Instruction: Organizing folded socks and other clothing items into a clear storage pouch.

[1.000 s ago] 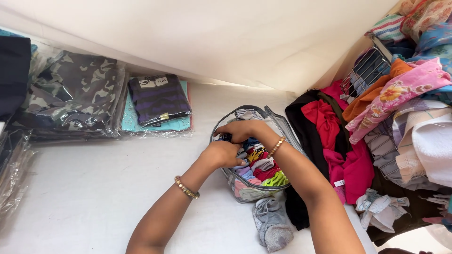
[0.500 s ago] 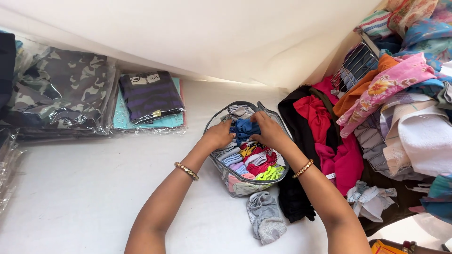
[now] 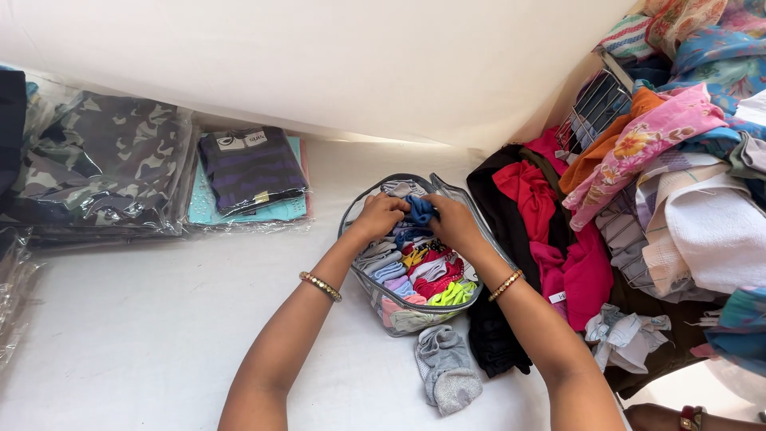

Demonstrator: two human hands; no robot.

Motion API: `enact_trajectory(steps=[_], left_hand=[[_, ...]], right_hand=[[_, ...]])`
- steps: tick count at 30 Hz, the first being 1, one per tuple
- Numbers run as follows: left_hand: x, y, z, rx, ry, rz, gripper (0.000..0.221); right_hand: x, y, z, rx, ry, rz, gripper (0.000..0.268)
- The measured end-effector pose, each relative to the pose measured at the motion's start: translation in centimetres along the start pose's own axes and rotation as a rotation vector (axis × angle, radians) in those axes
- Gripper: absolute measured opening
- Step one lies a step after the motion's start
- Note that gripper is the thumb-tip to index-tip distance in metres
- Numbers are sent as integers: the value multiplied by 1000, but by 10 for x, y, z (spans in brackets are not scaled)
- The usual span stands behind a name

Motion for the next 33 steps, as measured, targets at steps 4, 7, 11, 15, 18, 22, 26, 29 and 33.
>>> enact_trajectory(steps=[4,7,11,15,18,22,26,29,33], left_hand=[[4,-19,-8,-16,51,-184,34],[-15,-12,-13,-15,-80,109,47],[-41,17,-18,-337,-133,410,50],[15,-13,-51,-447,-123,356,73],[37,-18,-66,-420,-55,405,95],[40,-29,-77,-544,-144,504,91],[56,-73,-88,-361,-175,484,54],[54,-101,-92,22,-132,477,32],[12,-96,-70,76,-242,500,49]], right_hand=[[74,23,17,90,189,254,33],[65,15,26,175,231,902,22],[14,18,39,153,355,1037,19],[-43,30,55,17,-107,373,35],[-55,65,63,-110,-278,-115,35],[-61,84,76,-249,-379,-195,37],[-60,87,86,-329,-346,-165,32],[-67,94,81,-359,-361,-134,29],[-64,98,82,-366,-306,-185,36]])
Point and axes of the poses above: each hand's wrist, its own z-axis towards the middle knuckle, its own y-axis out of the palm, x = y × z, the point moved 5 cm from there along z, towards the middle knuckle, and after that the axes turned 2 degrees about -z, right-handed, at the moved point
